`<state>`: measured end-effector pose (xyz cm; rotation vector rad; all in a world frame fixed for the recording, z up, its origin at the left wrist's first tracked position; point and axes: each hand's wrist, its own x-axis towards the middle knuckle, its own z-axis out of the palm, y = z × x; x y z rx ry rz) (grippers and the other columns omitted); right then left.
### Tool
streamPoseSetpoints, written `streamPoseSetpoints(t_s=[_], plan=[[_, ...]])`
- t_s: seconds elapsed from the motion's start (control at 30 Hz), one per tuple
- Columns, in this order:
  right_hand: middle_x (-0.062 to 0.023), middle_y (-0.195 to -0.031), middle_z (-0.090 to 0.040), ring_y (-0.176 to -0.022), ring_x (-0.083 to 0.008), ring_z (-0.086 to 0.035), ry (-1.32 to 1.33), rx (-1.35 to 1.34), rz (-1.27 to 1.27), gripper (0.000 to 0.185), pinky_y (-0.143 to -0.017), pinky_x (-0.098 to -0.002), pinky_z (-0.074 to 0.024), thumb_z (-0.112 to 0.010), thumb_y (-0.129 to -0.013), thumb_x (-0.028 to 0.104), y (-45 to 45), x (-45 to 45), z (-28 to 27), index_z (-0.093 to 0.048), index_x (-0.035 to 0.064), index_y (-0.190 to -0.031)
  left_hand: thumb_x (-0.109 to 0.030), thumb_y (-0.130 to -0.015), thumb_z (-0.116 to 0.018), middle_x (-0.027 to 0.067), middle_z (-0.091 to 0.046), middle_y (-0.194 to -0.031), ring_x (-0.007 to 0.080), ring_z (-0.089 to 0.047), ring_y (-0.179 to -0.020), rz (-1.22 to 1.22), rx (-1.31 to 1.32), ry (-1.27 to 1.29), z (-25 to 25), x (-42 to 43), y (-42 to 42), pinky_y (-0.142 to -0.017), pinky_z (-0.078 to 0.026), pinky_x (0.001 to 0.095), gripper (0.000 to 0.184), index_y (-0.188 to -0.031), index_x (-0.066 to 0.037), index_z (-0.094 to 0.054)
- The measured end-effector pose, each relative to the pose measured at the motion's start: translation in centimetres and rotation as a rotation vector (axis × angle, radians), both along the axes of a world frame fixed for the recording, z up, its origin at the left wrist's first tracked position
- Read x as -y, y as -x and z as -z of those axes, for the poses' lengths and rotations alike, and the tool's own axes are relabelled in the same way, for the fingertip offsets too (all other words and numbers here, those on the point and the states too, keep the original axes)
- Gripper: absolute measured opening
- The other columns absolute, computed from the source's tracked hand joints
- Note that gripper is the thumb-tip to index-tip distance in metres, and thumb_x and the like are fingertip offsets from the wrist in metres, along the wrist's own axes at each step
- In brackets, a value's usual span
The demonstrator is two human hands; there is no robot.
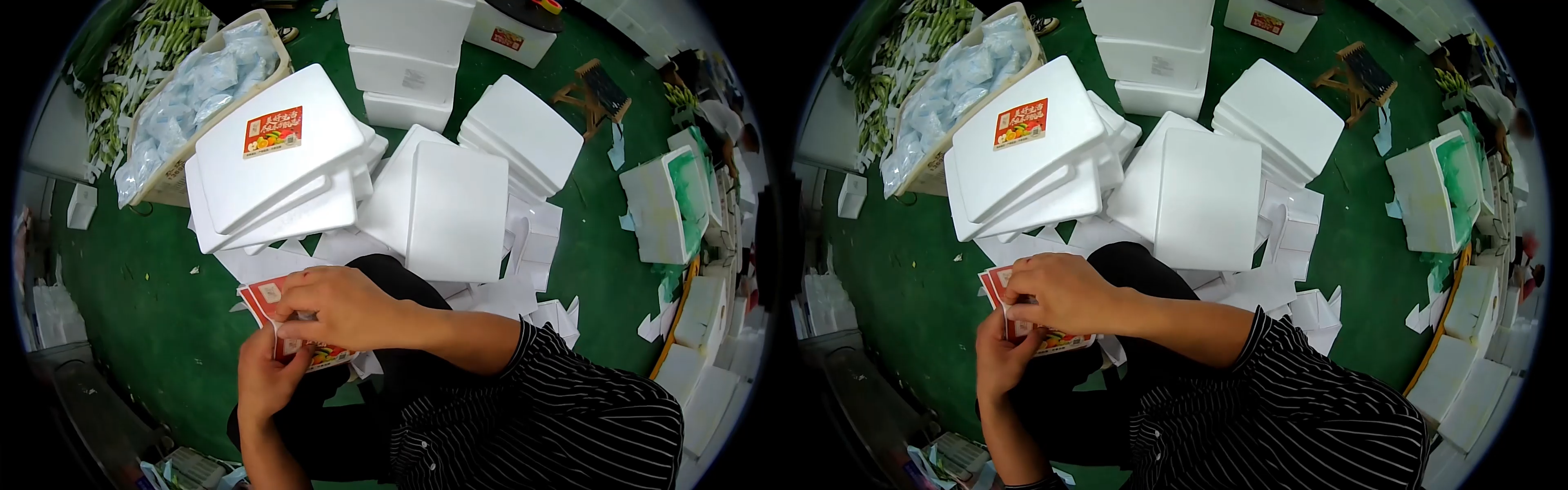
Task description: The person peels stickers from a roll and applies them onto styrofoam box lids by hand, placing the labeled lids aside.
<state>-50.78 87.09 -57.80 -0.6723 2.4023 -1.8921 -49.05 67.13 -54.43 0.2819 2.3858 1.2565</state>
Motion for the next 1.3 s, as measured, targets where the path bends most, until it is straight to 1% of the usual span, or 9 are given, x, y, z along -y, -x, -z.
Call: streamPoseSetpoints(t_s=[0.3, 0.4, 0.53, 0.67, 0.8, 0.83, 0.93, 1.1, 1.3], plan=[[-0.0037, -0.091, -0.066, -0.084, -0.016, -0.064, 0.325, 0.546, -0.108, 0.019, -0.07, -0.0305, -0.0493, -0.067, -0.093, 0.022, 0.5, -0.9, 2.0, -0.07, 0.0035, -0.093, 0.003, -0.082, -0.075, 0.0086, -0.07, -0.096, 0.0128, -0.066, -0.084, -0.035, 0.15, -0.039, -0.3, -0.4, -0.3, -0.073, -0.056, 0.029, 0.032, -0.111, 0.004, -0.063], [-0.0002, -0.091, -0.066, -0.079, -0.0107, -0.061, 0.971, 0.954, -0.008, 0.014, -0.063, -0.0261, -0.0469, -0.068, -0.094, 0.021, 0.7, -3.1, 6.7, -0.069, 0.0072, -0.096, 0.007, -0.081, -0.073, 0.0113, -0.071, -0.1, 0.0142, -0.068, -0.086, -0.219, 0.29, -0.175, -0.3, 0.2, -0.5, -0.078, -0.056, 0.0298, 0.036, -0.114, 0.007, -0.06], [-0.0008, -0.093, -0.06, -0.086, -0.0159, -0.059, 1.314, 0.833, 0.36, 0.009, -0.069, -0.0311, -0.0484, -0.062, -0.095, 0.019, -0.3, -18.5, 14.3, -0.061, 0.016, -0.103, 0.01, -0.079, -0.07, 0.0143, -0.07, -0.103, 0.0173, -0.069, -0.088, -0.284, 0.211, -0.116, 0.1, 1.5, -1.0, -0.08, -0.057, 0.0309, 0.043, -0.12, 0.006, -0.056], [-0.0061, -0.116, -0.061, -0.107, -0.0214, -0.058, 0.809, -0.086, 0.999, 0.013, -0.101, -0.0405, -0.0462, -0.047, -0.104, 0.014, -1.1, -28.9, 6.8, -0.051, 0.0105, -0.116, 0.011, -0.077, -0.069, 0.0164, -0.07, -0.104, 0.0194, -0.069, -0.089, -0.386, 0.169, -0.188, 0.4, 3.5, -1.3, -0.083, -0.056, 0.0319, 0.048, -0.122, 0.008, -0.054], [-0.0201, -0.138, -0.055, -0.122, -0.0369, -0.055, -0.528, -0.457, 0.621, 0.024, -0.112, -0.0452, -0.0363, -0.043, -0.104, 0.011, -6.0, -30.9, 11.3, -0.052, 0.0025, -0.123, 0.007, -0.077, -0.07, 0.0162, -0.069, -0.106, 0.02, -0.069, -0.09, -0.426, 0.11, -0.171, 0.2, 3.6, -1.5, -0.084, -0.056, 0.0331, 0.051, -0.125, 0.007, -0.052], [-0.0203, -0.139, -0.054, -0.127, -0.0372, -0.052, -0.869, -0.033, 0.373, 0.03, -0.117, -0.0479, -0.0312, -0.045, -0.101, 0.01, -6.1, -30.2, 12.8, -0.054, 0.0015, -0.128, 0.005, -0.077, -0.072, 0.0158, -0.069, -0.107, 0.02, -0.069, -0.091, -0.422, 0.094, -0.168, 0.6, 3.8, -1.6, -0.085, -0.055, 0.0334, 0.052, -0.125, 0.006, -0.052], [-0.0082, -0.151, -0.046, -0.147, -0.0228, -0.033, -0.956, -0.056, -0.012, 0.038, -0.122, -0.052, -0.021, -0.049, -0.102, 0.028, -8.9, -30.5, 26.7, -0.055, 0.0111, -0.135, 0.004, -0.076, -0.073, 0.0153, -0.069, -0.108, 0.0202, -0.068, -0.092, -0.437, 0.086, -0.184, 0.9, 3.7, -1.8, -0.086, -0.055, 0.0339, 0.056, -0.127, 0.006, -0.052], [0.001, -0.163, -0.028, -0.153, -0.0201, -0.017, -1.282, -0.054, 0.237, 0.061, -0.123, -0.0546, -0.0116, -0.044, -0.102, 0.053, -5.0, -29.0, 25.0, -0.038, 0.02, -0.152, 0.003, -0.077, -0.074, 0.0156, -0.068, -0.11, 0.0205, -0.068, -0.095, -0.418, 0.116, -0.169, 0.7, 3.5, -2.2, -0.088, -0.054, 0.0336, 0.059, -0.13, 0.006, -0.05], [0.0, -0.163, -0.028, -0.152, -0.0238, -0.019, -1.072, 0.188, 0.443, 0.069, -0.122, -0.0557, -0.0132, -0.052, -0.096, 0.055, -2.0, -27.6, 25.8, -0.038, 0.0194, -0.153, 0.003, -0.077, -0.074, 0.0159, -0.069, -0.109, 0.0205, -0.068, -0.094, -0.384, 0.088, -0.182, 0.0, 2.2, -2.2, -0.088, -0.054, 0.0337, 0.056, -0.129, 0.006, -0.051]])
